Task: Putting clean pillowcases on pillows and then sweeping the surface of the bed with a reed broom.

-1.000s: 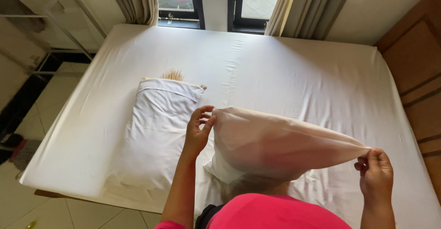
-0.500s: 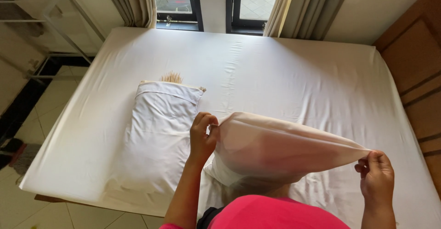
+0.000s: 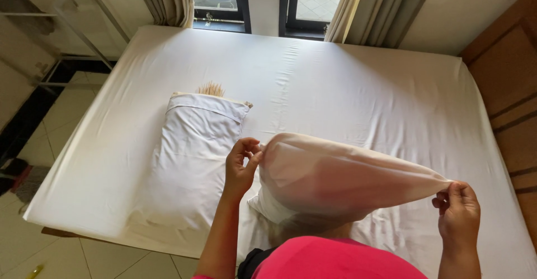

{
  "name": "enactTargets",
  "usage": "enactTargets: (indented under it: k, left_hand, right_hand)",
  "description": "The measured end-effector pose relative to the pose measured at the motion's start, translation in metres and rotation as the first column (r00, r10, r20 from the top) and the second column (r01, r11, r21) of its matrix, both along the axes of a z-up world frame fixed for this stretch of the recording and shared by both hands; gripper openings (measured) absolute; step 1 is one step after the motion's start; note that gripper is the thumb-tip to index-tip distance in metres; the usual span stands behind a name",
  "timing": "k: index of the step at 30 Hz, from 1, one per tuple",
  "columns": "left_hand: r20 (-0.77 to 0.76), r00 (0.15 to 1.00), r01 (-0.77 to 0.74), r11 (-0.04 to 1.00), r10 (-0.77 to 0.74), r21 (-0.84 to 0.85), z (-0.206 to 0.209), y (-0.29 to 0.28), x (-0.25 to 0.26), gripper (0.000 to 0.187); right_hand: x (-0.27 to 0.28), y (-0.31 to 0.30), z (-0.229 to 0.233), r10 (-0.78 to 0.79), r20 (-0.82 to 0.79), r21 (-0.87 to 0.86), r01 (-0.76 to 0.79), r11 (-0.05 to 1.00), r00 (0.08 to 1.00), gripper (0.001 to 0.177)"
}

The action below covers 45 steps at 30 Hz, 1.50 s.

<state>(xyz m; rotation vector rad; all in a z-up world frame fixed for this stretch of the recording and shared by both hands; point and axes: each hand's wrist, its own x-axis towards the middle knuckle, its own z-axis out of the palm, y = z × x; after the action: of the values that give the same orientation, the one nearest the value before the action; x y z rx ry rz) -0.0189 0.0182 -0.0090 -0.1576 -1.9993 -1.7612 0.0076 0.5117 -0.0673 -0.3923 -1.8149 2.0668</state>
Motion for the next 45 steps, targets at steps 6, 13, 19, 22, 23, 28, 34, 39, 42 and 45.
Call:
enactTargets:
  k: [6,13,19,22,23,28,34,39,42,45]
  left_hand:
    - [0.116,0.976,0.143,0.947,-0.183,0.289,-0.048,-0.006,-0.022,0.009]
    - [0.22,0.973,0.04,0.99,-0.069,0.132,-0.029,0.015,-0.028,0.013]
    - [0.185,0.982,0.022,1.0,-0.026,0.022,-0.001,0.027,-0.031,0.015]
    - [0.2,0.978,0.091,0.98,-0.055,-0.178,0.012,0.033,-0.031,0.02]
    - [0.181,0.982,0.101,0.947,-0.047,-0.305,0.011,0.035,-0.032,0.017]
    - [0.285,0.958,0.147,0.831,0.015,-0.537,0.002,0.037,-0.035,0.017]
    - [0.447,0.894,0.312,0.769,-0.039,-0.557,-0.016,0.034,-0.034,0.018]
    - [0.5,0.865,0.368,0.741,-0.051,-0.562,-0.012,0.034,-0.029,0.017]
    - [0.472,0.879,0.355,0.764,-0.075,-0.539,-0.009,0.031,-0.024,0.015]
    - [0.369,0.923,0.285,0.84,-0.11,-0.462,-0.004,0.027,-0.018,0.017]
  right_hand:
    - [0.0,-0.008,0.008,-0.017,0.032,0.04,0.016,0.999,0.999,0.02]
    - [0.004,-0.005,0.007,-0.031,0.035,0.051,0.03,0.998,0.999,0.019]
    - [0.01,-0.001,0.001,-0.025,0.039,0.022,0.025,0.999,0.999,0.021]
    - [0.012,-0.005,0.005,-0.028,0.044,0.038,0.027,0.999,0.999,0.022]
    - [0.012,-0.006,0.005,-0.032,0.047,0.039,0.03,0.999,0.998,0.022]
    - [0.015,-0.011,0.012,-0.019,0.041,0.049,0.017,0.999,0.999,0.023]
    - [0.015,-0.005,0.006,-0.018,0.051,0.021,0.017,1.0,0.999,0.022]
    - [0.016,-0.012,0.014,-0.011,0.042,0.029,0.01,1.0,0.999,0.022]
    - [0.017,-0.012,0.014,0.019,-0.001,0.003,-0.019,1.0,1.0,0.02]
    - [0.015,-0.012,0.014,0.008,0.014,0.006,-0.008,1.0,1.0,0.02]
